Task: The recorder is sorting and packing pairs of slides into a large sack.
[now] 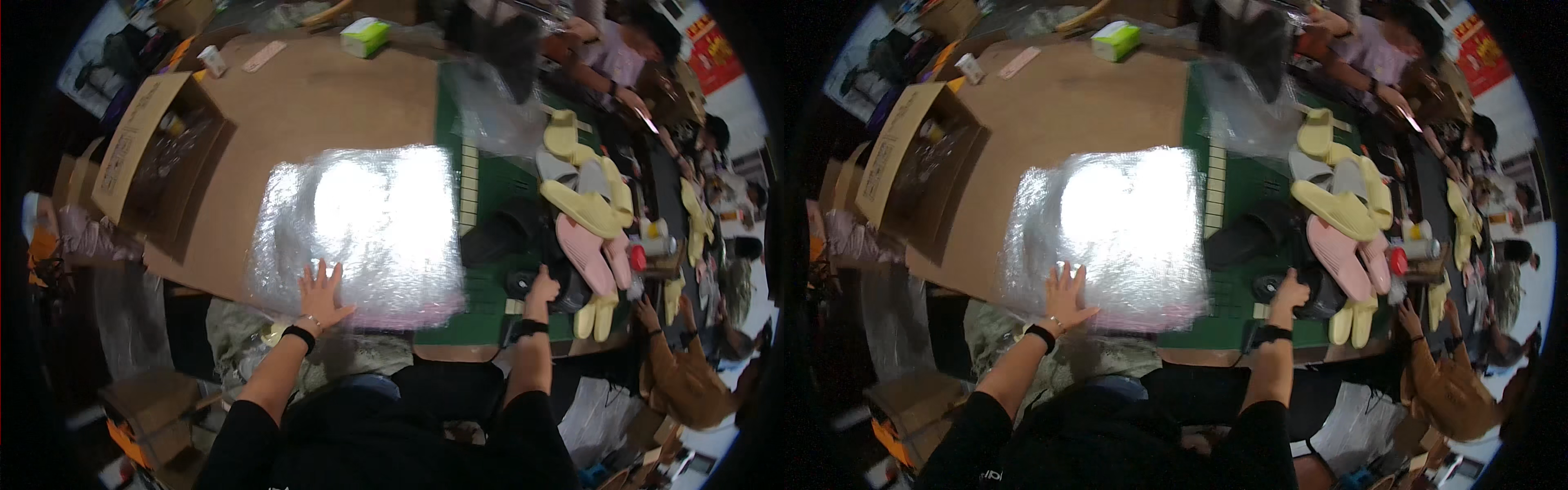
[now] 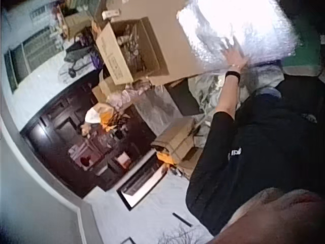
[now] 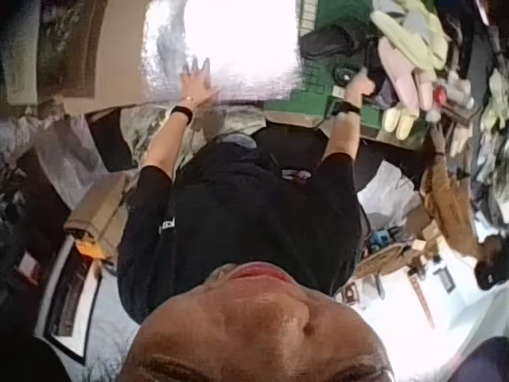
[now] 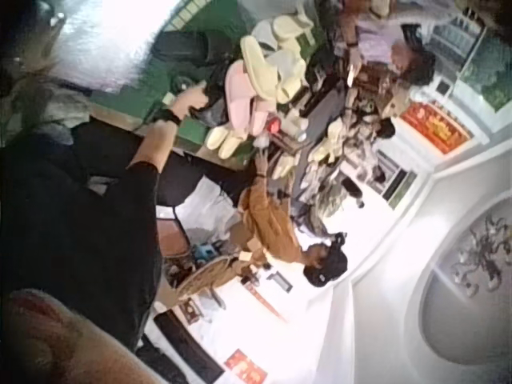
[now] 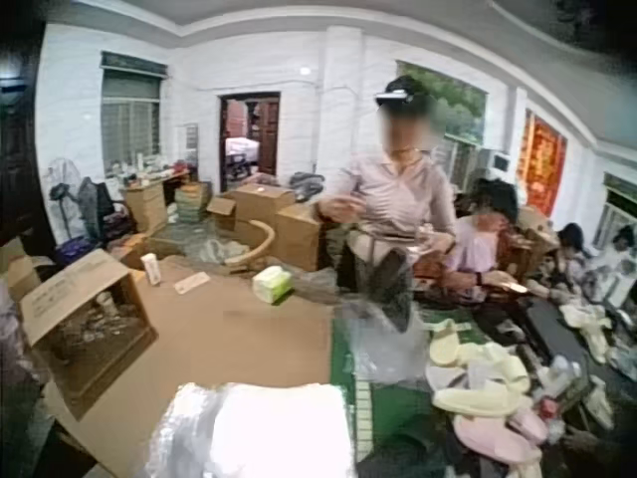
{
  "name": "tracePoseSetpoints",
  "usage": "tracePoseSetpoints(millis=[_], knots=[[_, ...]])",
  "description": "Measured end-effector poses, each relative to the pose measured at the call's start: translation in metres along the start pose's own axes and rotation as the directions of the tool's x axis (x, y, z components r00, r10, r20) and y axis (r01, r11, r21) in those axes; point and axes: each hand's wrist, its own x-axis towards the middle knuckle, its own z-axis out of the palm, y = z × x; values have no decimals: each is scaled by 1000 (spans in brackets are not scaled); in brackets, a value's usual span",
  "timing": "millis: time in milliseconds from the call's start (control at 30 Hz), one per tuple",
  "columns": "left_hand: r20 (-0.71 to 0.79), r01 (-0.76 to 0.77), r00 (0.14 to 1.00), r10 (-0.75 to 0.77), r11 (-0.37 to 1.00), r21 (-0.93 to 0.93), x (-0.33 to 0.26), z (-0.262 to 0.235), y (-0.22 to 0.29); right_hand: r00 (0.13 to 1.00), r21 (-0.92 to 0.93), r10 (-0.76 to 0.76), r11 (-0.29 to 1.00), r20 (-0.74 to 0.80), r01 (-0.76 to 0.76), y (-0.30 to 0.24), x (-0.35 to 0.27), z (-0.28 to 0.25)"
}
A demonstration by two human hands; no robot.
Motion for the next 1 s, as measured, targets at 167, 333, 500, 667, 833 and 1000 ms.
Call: tracePoseSetpoints(millis=[167, 333, 500, 667, 833, 1000], knots=[[2, -22, 1000, 22, 1000, 6, 9, 13, -16, 982, 34, -191, 981, 6, 191, 12, 58, -8], [-176, -71, 982, 63, 997, -38, 10, 15, -13, 948, -162, -304, 944, -96, 287, -4, 22, -15], [-363, -223, 925, 116, 937, -268, 16, -3, 37, 946, 30, -284, 956, -157, 292, 36, -47, -15], [-191, -230, 967, 167, 896, -380, 32, 17, 56, 946, 278, -318, 904, -67, 324, 29, -134, -2], [-175, -312, 944, 281, 932, -184, 0, 3, 20, 988, 572, -138, 805, -74, 155, 26, -146, 2], [73, -96, 992, 99, 995, -39, -22, 16, -22, 884, 223, -445, 885, 145, 409, 45, -149, 0]])
